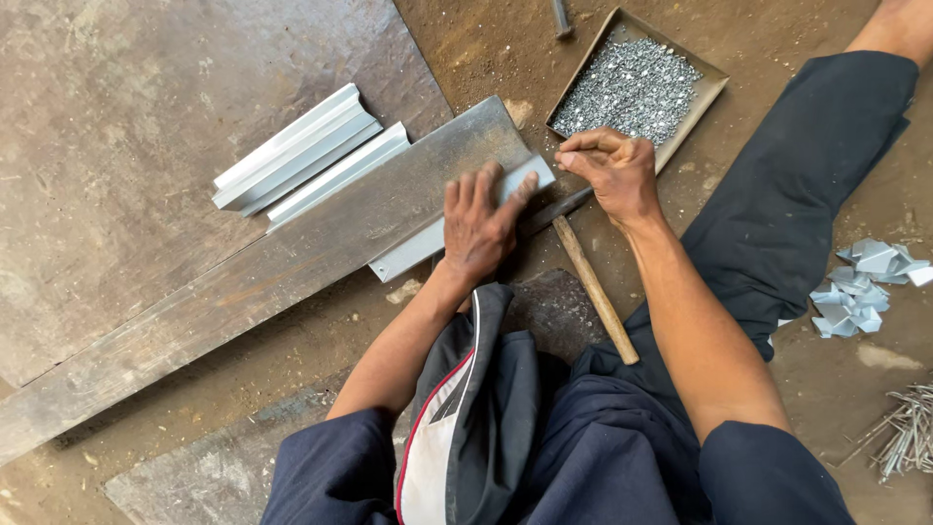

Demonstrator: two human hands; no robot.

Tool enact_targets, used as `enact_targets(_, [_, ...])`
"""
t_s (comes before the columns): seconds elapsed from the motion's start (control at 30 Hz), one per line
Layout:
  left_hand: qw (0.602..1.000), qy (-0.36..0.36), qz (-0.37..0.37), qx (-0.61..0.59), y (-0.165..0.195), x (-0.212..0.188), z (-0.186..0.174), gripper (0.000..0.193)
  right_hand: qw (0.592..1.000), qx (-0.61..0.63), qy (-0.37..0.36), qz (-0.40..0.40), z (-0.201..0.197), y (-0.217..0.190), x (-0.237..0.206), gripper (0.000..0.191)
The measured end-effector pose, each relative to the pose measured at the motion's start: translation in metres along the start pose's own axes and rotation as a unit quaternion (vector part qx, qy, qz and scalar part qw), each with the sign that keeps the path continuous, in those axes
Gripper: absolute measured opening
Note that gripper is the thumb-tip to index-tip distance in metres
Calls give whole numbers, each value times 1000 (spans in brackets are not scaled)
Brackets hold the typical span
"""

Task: The person sits on the ground and hammers small galvanized metal pieces against a metal form to bend them into angled shapes, placing finished pieces on a pile and picking up new flat pieces to shape.

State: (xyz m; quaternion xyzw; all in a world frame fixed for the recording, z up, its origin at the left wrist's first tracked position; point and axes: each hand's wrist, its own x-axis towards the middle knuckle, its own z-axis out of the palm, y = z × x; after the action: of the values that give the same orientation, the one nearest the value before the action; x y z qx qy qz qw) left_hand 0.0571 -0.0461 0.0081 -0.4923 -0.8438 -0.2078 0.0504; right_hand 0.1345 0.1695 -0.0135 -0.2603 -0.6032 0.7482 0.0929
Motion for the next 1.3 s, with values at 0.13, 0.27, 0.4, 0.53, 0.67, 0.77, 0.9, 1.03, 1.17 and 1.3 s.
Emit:
enact_targets(0.13, [999, -19, 38, -23, 3, -11, -2, 53, 996, -61, -61, -8, 8, 6, 12, 9])
enact_targets(0.27, [999, -12, 35, -13, 1, -15, -1, 54, 988, -119, -92, -36, 16, 14, 20, 8])
enact_targets(0.4, [1000, -9, 29, -6, 0, -14, -1, 53, 979, -151, -122, -62, 18, 16, 27, 9])
enact_targets(0.53, [1000, -5, 27, -7, 0, -11, -3, 51, 979, -152, -128, -29, 13, 12, 25, 20])
enact_targets(0.67, [1000, 11, -5, -11, -2, -5, -4, 48, 987, -112, -112, 11, 14, 10, 17, 24])
enact_targets(0.77, [1000, 22, -19, -5, -4, 1, -3, 46, 993, -62, -100, -22, 19, 12, 14, 26])
enact_targets(0.9, [999, 39, -29, 25, -8, 5, -1, 48, 993, -78, -86, -12, 25, 16, 17, 24])
enact_targets(1.03, [998, 36, -38, 30, -7, 5, -1, 49, 993, -83, -79, 5, 29, 17, 23, 24])
enact_targets(1.17, [997, -1, -73, -19, -3, 11, -9, 55, 996, -49, -78, 10, 30, 14, 26, 28])
enact_targets(1.3, [993, -54, -100, -25, -18, 36, -18, 86, 995, -64, -74, 12, 29, 10, 23, 33])
